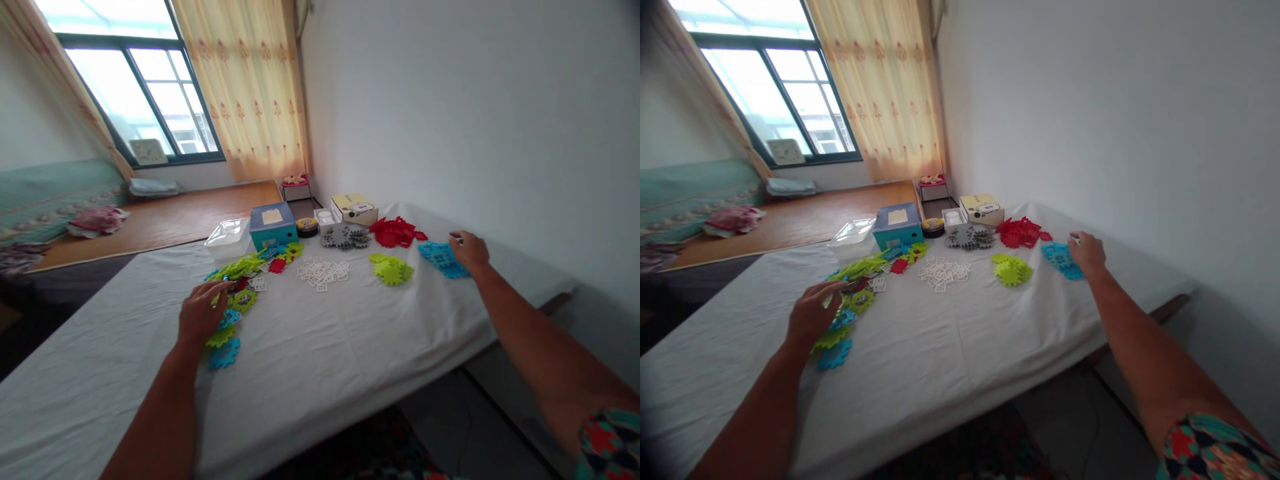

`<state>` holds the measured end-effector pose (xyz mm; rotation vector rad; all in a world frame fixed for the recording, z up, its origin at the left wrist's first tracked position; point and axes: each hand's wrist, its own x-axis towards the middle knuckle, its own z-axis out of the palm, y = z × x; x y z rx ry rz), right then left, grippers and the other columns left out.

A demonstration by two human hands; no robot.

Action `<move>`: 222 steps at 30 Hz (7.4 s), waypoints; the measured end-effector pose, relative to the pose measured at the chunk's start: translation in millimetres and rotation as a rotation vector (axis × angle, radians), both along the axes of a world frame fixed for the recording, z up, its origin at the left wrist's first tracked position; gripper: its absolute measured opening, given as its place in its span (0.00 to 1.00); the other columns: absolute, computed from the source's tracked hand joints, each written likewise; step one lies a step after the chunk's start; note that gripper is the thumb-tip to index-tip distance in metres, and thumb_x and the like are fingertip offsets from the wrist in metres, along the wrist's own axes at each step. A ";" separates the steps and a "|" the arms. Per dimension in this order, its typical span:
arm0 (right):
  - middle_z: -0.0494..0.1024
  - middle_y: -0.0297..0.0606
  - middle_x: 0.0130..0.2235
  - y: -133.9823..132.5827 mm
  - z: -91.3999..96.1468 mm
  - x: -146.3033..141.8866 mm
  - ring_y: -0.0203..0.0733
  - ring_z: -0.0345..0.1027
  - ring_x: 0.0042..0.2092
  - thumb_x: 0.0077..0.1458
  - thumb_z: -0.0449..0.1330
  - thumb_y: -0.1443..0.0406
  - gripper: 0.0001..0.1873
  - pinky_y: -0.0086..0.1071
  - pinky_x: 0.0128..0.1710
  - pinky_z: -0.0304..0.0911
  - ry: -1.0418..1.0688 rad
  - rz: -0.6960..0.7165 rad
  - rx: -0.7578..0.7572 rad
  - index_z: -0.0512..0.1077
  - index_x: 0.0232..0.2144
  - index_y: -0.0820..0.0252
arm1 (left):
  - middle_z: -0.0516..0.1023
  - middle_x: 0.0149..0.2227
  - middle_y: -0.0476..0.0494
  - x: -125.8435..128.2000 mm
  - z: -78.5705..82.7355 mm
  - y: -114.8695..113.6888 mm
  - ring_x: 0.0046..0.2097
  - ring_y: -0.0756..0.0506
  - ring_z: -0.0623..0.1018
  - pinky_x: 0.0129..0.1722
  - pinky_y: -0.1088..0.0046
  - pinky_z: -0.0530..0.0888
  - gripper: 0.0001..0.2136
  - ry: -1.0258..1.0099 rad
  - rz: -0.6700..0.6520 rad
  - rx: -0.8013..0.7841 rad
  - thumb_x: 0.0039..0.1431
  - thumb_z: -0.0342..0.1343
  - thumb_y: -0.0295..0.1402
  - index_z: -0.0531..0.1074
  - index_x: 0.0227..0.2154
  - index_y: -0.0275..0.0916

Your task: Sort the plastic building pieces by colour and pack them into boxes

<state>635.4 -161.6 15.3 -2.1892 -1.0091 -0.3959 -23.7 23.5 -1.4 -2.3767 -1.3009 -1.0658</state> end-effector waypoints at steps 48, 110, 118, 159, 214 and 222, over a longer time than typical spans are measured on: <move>0.78 0.35 0.32 99.7 -16.8 -337.7 0.37 0.71 0.32 0.56 0.56 0.59 0.15 0.31 0.34 0.66 0.375 1.246 -0.080 0.70 0.44 0.57 | 0.70 0.54 0.39 58.5 13.3 -55.1 0.56 0.41 0.70 0.58 0.61 0.67 0.25 -0.030 -0.535 -0.462 0.52 0.62 0.41 0.70 0.54 0.44; 0.80 0.48 0.39 62.0 24.2 -102.1 0.46 0.72 0.38 0.57 0.54 0.60 0.18 0.35 0.37 0.61 -0.097 0.295 -0.134 0.75 0.47 0.61 | 0.78 0.48 0.40 32.0 5.2 -25.8 0.49 0.41 0.76 0.45 0.65 0.77 0.25 -0.245 -0.347 -0.729 0.54 0.56 0.52 0.75 0.46 0.39; 0.72 0.63 0.51 6.7 25.2 -24.6 0.62 0.69 0.47 0.58 0.53 0.60 0.21 0.48 0.40 0.63 -0.119 -0.016 -0.357 0.74 0.49 0.67 | 0.80 0.46 0.41 24.6 15.8 -21.6 0.49 0.40 0.77 0.45 0.63 0.77 0.24 -0.330 -0.314 -0.636 0.52 0.56 0.53 0.78 0.43 0.39; 0.79 0.42 0.40 74.7 17.1 -272.2 0.45 0.73 0.38 0.60 0.53 0.56 0.18 0.37 0.35 0.69 -0.008 0.855 0.084 0.72 0.48 0.55 | 0.80 0.41 0.40 19.2 20.0 -31.5 0.41 0.46 0.78 0.41 0.69 0.74 0.20 -0.483 -0.436 -0.820 0.51 0.60 0.47 0.76 0.40 0.36; 0.79 0.40 0.40 63.4 18.0 -241.6 0.37 0.71 0.31 0.60 0.53 0.59 0.14 0.31 0.35 0.65 -0.222 0.940 -0.222 0.75 0.41 0.57 | 0.78 0.45 0.41 -2.0 25.4 -10.9 0.39 0.46 0.80 0.37 0.71 0.78 0.16 -0.725 -0.031 -0.224 0.56 0.54 0.37 0.75 0.45 0.38; 0.77 0.42 0.45 83.4 -1.2 -431.1 0.44 0.67 0.48 0.61 0.55 0.64 0.13 0.36 0.48 0.63 -0.402 1.533 -0.325 0.73 0.46 0.59 | 0.79 0.43 0.42 -27.9 18.7 -0.5 0.36 0.48 0.81 0.31 0.76 0.77 0.15 -0.901 0.142 -0.097 0.57 0.48 0.33 0.73 0.45 0.37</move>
